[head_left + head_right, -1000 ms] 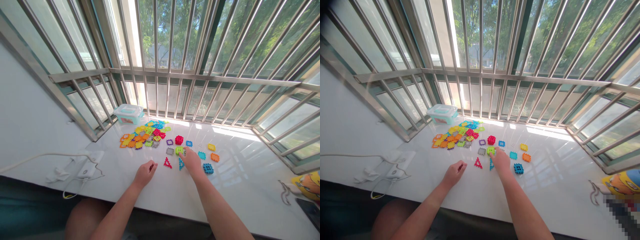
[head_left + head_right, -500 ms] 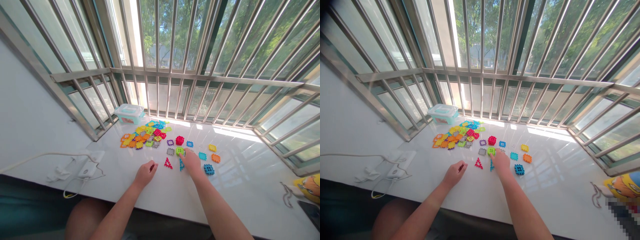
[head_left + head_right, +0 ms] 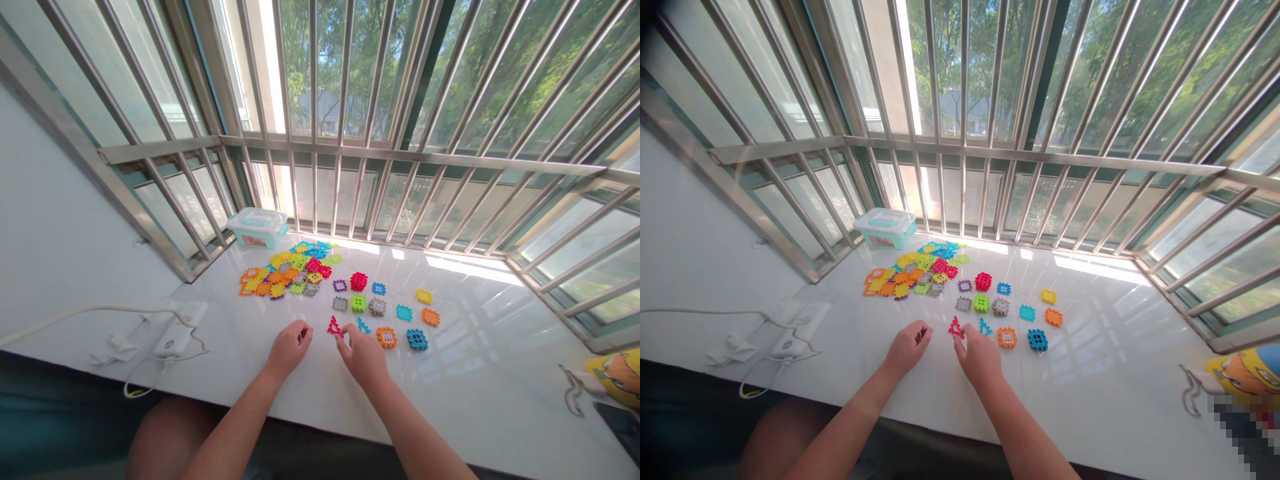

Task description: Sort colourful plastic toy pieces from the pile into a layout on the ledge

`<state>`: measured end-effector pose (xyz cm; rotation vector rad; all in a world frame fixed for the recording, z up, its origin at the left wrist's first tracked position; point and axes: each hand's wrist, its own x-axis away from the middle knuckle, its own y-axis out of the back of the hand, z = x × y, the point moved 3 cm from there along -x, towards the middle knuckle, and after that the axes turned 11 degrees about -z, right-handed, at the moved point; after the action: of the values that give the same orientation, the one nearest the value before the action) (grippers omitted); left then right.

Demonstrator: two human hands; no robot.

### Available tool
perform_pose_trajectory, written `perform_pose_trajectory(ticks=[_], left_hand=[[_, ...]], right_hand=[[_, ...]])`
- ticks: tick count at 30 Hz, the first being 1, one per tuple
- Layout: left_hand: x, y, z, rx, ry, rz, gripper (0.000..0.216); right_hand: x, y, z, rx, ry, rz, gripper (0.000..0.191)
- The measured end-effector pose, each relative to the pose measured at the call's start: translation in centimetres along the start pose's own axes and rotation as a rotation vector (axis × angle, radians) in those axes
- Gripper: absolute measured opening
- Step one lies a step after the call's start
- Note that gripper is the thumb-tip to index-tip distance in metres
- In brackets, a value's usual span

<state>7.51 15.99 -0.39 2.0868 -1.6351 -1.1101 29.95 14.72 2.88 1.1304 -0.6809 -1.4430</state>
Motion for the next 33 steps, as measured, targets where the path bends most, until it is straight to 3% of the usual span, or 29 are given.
perform_pose_trajectory(ticks=[4,7,13,17,23,28,33], left_hand=[[0.2,-0.2,0.0,-0.036,-0.031,-0.005,0.026],[0.4,-0.3,0.0,-0.083,-0.051,-0.011,0.022],[-0.1,-0.8,-0.2,-0.222,-0.083,-0.023,0.013],[-1.9,-2.0,0.6,-0.382,-0.053,0.002,0.03],[-6.7,-3.0,3.0,-0.596,0.122,-0.055,0.053],[-8.9,-2.4,4.0,-0.594,0.23,-0.088,0.041],[-8.9,-2.3,4.2,-0.558,0.199,-0.119,0.029]], right_hand=[[4.3,-2.7,1.2,-0.013,0.099,0.041,0.021],[5.5,-3.6,1.4,0.004,0.162,0.02,0.022],[4.9,-3.5,1.2,0.001,0.128,-0.01,0.021],[4.9,-3.6,1.1,-0.005,0.129,-0.024,0.019],[4.9,-3.6,1.1,-0.004,0.125,-0.016,0.018],[4.8,-3.4,1.2,-0.014,0.122,-0.01,0.017],[4.8,-3.2,1.2,-0.013,0.114,0.0,0.019]])
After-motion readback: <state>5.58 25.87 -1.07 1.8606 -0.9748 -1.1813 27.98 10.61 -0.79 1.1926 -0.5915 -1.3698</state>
